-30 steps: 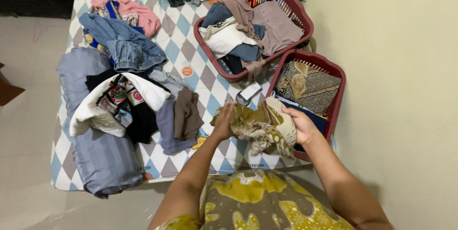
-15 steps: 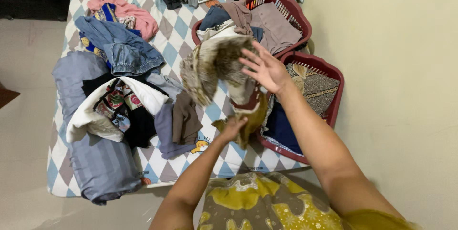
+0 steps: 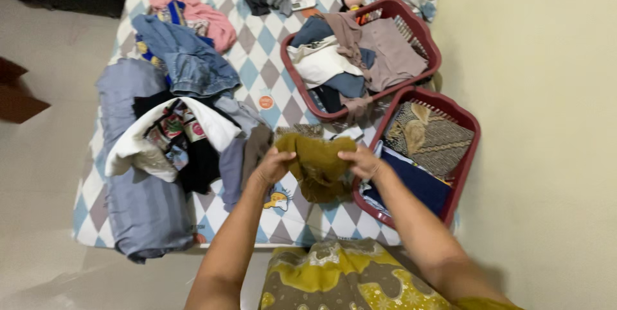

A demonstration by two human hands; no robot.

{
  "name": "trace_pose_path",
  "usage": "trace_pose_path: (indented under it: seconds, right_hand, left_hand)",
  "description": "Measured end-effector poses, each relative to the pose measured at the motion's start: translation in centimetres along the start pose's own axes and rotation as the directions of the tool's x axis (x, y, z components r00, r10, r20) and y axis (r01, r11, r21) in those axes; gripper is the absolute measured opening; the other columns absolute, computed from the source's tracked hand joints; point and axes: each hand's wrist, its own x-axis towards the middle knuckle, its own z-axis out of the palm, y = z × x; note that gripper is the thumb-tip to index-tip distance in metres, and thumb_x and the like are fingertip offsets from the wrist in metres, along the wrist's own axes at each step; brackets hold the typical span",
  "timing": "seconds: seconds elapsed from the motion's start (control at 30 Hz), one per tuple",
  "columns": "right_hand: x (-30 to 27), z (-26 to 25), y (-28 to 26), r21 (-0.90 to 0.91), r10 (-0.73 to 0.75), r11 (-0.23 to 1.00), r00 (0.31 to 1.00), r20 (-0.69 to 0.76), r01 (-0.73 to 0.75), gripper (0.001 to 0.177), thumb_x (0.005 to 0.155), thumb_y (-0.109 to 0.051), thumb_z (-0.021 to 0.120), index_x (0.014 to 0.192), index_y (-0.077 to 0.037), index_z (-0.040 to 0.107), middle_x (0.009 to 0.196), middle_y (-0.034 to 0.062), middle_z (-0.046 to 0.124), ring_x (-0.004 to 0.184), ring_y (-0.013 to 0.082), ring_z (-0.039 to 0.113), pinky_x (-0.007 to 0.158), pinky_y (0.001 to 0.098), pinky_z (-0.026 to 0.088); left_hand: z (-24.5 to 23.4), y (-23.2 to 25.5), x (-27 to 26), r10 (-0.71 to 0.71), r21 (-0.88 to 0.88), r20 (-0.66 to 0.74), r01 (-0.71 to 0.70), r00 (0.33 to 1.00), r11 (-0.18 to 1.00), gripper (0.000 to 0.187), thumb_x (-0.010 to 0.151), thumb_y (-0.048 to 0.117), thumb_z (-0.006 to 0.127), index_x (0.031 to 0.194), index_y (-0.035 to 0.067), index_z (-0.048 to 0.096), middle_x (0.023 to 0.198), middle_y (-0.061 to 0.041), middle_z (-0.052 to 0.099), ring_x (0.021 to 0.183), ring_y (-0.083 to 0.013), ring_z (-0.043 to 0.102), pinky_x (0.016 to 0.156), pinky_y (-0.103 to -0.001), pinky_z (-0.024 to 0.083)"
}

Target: The person stands at a bed covered with piles of laundry and folds garments one at a time, smoothing and aligning each item by hand. Folded clothes are placed into red plastic laundry baskets on the bed.

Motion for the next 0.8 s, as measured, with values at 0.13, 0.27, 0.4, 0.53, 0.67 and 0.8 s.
trace_pose_path:
  seconds: [0.13,0.27,0.4,0.53,0.67,0.8]
  right_hand:
    - [2.1,4.4,-9.3,-0.322,-0.181,0.931,0.984,-0.003,0.170,0.039,0.089,-0.008,0.074,0.127,-0.001,0.067,0.122,0.0110,0.073,0.108,0.0222,0.071,0.097,0.0375,0.056]
    - [6.5,9.3,-14.1,-0.531,-0.300,0.842,0.903,-0.308,0.098,0.028,0.095,-0.011,0.071,0.120,0.000,0.072,0.111,0.0090,0.077,0.095,0.0195,0.072,0.085,0.0346,0.056]
    - [8.8,11.4,-17.0,-0.527,-0.329,0.830,0.923,-0.197,0.183,0.025,0.095,-0.009,0.068,0.118,-0.002,0.071,0.107,0.0041,0.077,0.092,0.0145,0.072,0.083,0.0303,0.056]
    - [10.4,12.8,-19.5,-0.509,-0.411,0.812,0.899,-0.150,0.286,0.024,0.094,-0.007,0.068,0.117,-0.003,0.072,0.106,0.0031,0.077,0.092,0.0131,0.071,0.083,0.0286,0.056]
    - [10.2,14.7,-20.6,-0.575,-0.600,0.661,0.800,-0.019,0.482,0.028,0.089,-0.001,0.072,0.117,-0.001,0.071,0.109,0.0037,0.076,0.096,0.0129,0.072,0.087,0.0280,0.056]
    - [7.9,14.8,-19.6,-0.738,-0.708,0.420,0.700,0.099,0.529,0.033,0.087,-0.001,0.074,0.120,0.000,0.070,0.112,0.0072,0.076,0.100,0.0147,0.070,0.090,0.0284,0.055]
  left_hand:
    - [0.9,6.8,2.0,-0.008,0.082,-0.181,0.023,0.983,0.996,0.052,0.086,-0.002,0.058,0.137,0.007,0.054,0.128,-0.010,0.067,0.118,-0.0278,0.065,0.100,-0.045,0.055]
    - [0.0,11.5,7.5,0.143,0.103,-0.147,-0.129,0.979,0.986,0.042,0.092,-0.002,0.051,0.132,-0.006,0.060,0.123,-0.019,0.071,0.109,-0.0331,0.071,0.094,-0.046,0.059]
    - [0.0,14.5,9.4,0.208,0.145,-0.168,-0.184,0.964,0.972,0.039,0.090,-0.001,0.051,0.128,0.001,0.060,0.120,-0.013,0.071,0.106,-0.0283,0.071,0.094,-0.043,0.058]
    - [1.7,18.1,8.5,0.399,0.296,-0.052,-0.368,0.915,0.882,0.032,0.097,0.006,0.058,0.128,0.002,0.061,0.120,-0.008,0.070,0.109,-0.0210,0.068,0.099,-0.036,0.054]
    - [3.4,20.5,7.0,0.562,0.413,-0.022,-0.504,0.827,0.759,0.026,0.100,0.010,0.062,0.124,0.001,0.061,0.117,-0.004,0.068,0.109,-0.0172,0.064,0.100,-0.033,0.052]
    - [2.4,20.4,5.1,0.577,0.595,0.036,-0.481,0.816,0.644,0.023,0.101,0.009,0.060,0.123,0.001,0.064,0.116,-0.004,0.068,0.110,-0.0155,0.063,0.101,-0.031,0.051]
